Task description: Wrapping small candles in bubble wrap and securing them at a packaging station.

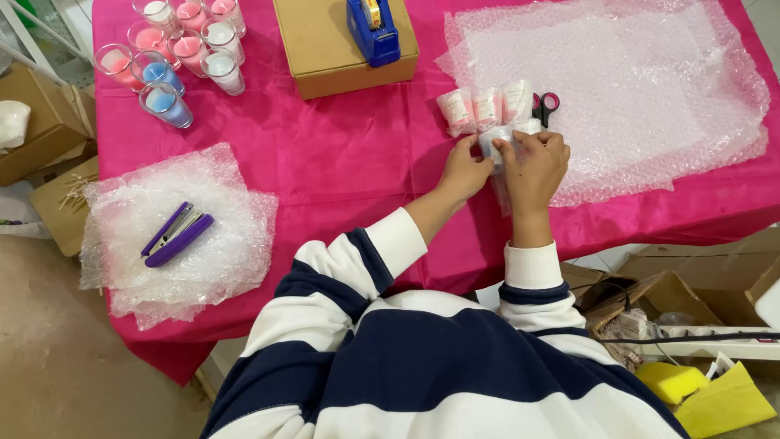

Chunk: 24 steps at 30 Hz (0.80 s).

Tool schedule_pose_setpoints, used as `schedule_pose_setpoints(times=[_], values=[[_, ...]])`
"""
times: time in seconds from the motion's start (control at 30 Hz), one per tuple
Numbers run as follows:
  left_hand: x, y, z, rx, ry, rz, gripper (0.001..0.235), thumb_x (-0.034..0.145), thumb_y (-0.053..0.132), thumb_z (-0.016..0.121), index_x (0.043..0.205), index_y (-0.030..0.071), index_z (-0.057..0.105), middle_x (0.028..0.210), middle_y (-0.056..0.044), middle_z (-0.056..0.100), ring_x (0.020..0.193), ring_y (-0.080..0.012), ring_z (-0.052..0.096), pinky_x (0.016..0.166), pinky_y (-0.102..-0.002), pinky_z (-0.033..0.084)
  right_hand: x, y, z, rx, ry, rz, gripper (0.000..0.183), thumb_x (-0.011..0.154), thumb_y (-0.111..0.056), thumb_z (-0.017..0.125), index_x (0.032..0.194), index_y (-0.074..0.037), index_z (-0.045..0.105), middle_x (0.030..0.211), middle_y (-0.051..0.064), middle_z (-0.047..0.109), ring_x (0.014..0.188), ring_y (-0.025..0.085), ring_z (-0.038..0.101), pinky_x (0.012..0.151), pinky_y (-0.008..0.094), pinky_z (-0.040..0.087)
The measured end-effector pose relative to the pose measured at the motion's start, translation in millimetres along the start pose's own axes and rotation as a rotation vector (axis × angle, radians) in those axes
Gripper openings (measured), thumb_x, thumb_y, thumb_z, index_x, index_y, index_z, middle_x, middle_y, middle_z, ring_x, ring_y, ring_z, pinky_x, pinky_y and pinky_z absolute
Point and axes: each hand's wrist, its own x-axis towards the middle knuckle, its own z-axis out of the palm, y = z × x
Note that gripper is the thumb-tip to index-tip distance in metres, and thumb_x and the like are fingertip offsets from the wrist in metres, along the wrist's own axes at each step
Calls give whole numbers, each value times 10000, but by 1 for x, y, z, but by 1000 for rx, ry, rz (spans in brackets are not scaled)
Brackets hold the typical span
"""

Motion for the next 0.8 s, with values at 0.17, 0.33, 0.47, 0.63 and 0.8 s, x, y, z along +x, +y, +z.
schedule_pose_setpoints(times=[0.17,0.33,0.47,0.63,0.8], values=[[-14,14,-2,-62,10,36,732,795,62,704,1482,-42,475,1434,-291,498,1181,-350,667,932,-395,610,-3,8,14,50,15,66,354,838,-471,935,958,-187,762,921,18,542,893,310,594,754,427,537],[-4,-3,-4,-168,-52,23,820,800,6,651,1551,-79,333,1445,-319,510,1224,-371,632,974,-423,582,-2,7,11,44,-5,89,382,852,-514,923,918,-188,736,932,10,533,895,313,600,744,435,533],[-19,19,-9,-185,-45,-4,755,784,35,659,1501,-47,436,1468,-292,516,1276,-347,605,1045,-413,537,-1,7,5,17,-74,65,300,854,-450,916,961,-199,791,962,45,538,908,352,595,765,471,530],[-6,0,-9,-113,-57,-10,747,778,75,674,1495,3,475,1537,-247,475,1315,-312,586,1079,-387,520,-6,10,8,-36,-62,34,282,831,-433,921,973,-214,815,973,56,537,912,358,599,766,477,537],[-18,1,-38,-212,-56,279,642,842,76,722,1439,-27,511,1442,-314,513,1288,-497,559,1058,-538,520,1,-35,-18,318,110,-5,327,961,-303,836,1195,-108,719,1004,55,495,864,263,508,832,421,447]])
